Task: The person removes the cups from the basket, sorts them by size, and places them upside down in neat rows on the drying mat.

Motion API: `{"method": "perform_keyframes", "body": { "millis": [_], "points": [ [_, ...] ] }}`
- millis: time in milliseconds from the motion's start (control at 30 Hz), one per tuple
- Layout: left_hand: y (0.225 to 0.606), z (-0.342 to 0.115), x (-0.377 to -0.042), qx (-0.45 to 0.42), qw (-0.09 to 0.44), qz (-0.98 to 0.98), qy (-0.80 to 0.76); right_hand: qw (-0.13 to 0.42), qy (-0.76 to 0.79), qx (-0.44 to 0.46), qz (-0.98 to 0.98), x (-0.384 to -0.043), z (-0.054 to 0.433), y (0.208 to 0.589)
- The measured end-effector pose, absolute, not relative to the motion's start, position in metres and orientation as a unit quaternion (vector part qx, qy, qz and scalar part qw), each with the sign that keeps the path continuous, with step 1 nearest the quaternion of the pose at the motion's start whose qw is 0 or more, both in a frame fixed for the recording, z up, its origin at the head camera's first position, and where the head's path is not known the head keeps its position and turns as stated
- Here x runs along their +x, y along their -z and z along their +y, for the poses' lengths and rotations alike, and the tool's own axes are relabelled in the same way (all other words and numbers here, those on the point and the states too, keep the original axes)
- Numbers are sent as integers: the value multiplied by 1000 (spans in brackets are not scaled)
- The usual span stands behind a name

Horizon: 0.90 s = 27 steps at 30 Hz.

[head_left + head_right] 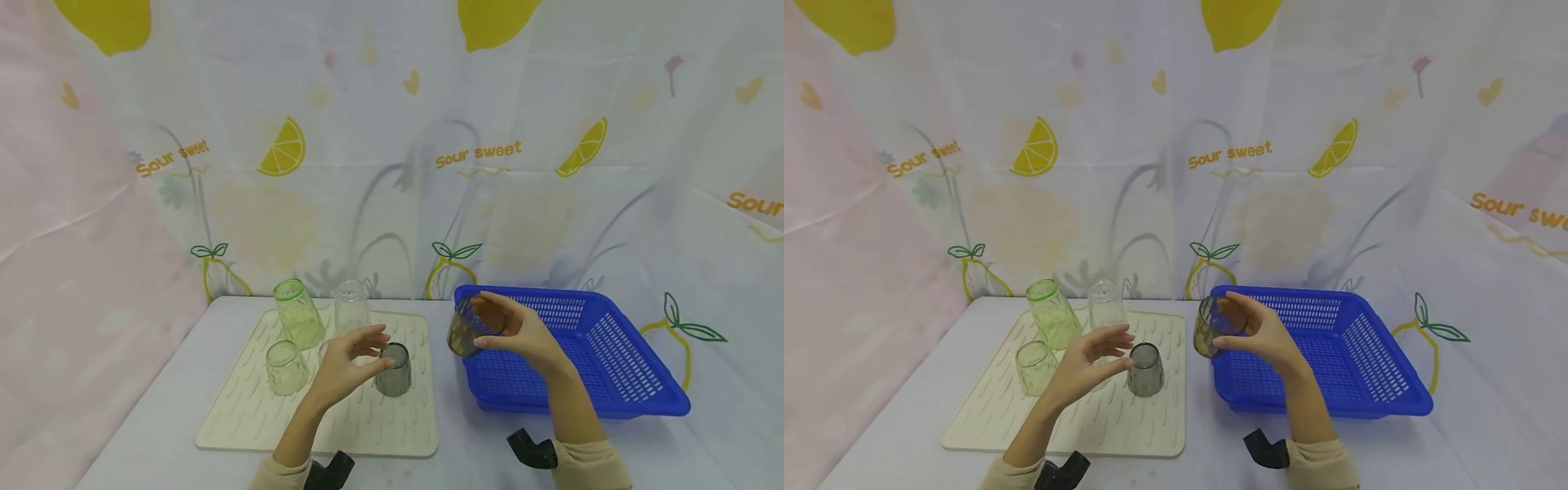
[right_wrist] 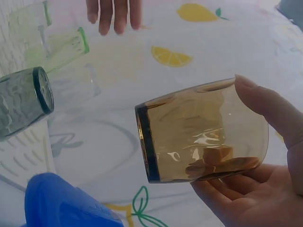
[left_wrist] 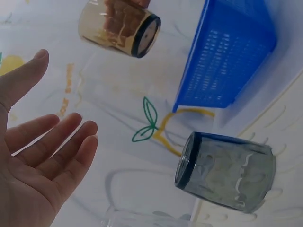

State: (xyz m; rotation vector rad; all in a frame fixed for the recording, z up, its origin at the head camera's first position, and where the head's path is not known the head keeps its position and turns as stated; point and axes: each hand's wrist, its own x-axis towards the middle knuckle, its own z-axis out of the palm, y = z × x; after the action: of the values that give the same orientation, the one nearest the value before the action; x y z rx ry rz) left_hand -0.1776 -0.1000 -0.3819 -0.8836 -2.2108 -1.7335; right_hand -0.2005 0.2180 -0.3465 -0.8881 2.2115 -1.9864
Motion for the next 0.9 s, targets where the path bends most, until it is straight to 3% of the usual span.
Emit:
{"method": "perform_keyframes", "body": {
  "millis": [367, 900],
  "points": [
    [376, -78, -179, -314, 67, -738, 594, 42, 627, -365, 687, -200, 188, 354],
    [379, -59, -182, -329, 37, -732, 596, 63, 634, -379, 671, -197, 161, 363]
  ]
}}
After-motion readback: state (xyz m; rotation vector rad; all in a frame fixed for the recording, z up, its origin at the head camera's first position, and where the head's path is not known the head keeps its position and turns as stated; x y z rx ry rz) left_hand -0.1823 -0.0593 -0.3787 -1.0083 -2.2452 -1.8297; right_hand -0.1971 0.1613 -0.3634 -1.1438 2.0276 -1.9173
